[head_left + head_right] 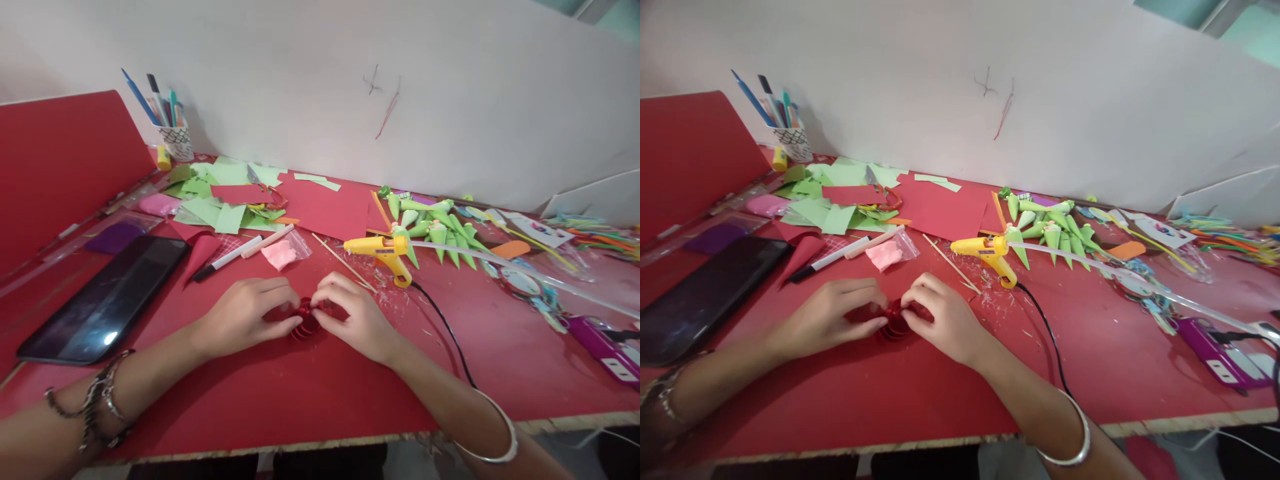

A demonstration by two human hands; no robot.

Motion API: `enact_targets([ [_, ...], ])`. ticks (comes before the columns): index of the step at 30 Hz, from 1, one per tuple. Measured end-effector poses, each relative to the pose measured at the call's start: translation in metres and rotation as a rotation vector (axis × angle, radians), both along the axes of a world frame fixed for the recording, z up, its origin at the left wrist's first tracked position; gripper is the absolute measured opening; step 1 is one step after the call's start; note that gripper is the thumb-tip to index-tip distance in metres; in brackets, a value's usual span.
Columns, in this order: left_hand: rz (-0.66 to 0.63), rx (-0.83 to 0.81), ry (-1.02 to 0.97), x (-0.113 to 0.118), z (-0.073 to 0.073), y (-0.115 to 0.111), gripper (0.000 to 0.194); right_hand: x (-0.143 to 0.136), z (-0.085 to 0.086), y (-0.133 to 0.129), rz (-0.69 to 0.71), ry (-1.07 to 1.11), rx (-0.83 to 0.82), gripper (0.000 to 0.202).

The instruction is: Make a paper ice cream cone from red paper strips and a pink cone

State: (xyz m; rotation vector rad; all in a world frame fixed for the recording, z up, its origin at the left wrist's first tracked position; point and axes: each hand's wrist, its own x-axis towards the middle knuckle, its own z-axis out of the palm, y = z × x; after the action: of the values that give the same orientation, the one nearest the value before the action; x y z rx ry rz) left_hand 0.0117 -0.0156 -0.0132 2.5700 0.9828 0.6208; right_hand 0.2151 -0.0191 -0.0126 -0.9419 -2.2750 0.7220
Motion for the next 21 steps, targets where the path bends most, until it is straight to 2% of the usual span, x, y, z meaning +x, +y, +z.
enact_targets([
  [14, -0.002, -0.059, -0.042, 0.0008, -0.0006, 0.0006, 0.013, 0.0001, -0.0005, 0.0005, 0.042, 0.010, -0.007, 0.004],
  [21, 0.007, -0.091, -0.072, 0.0009, -0.0005, 0.0012, 0.012, -0.0022, -0.0008, -0.0009, 0.010, 0.006, -0.050, 0.006],
])
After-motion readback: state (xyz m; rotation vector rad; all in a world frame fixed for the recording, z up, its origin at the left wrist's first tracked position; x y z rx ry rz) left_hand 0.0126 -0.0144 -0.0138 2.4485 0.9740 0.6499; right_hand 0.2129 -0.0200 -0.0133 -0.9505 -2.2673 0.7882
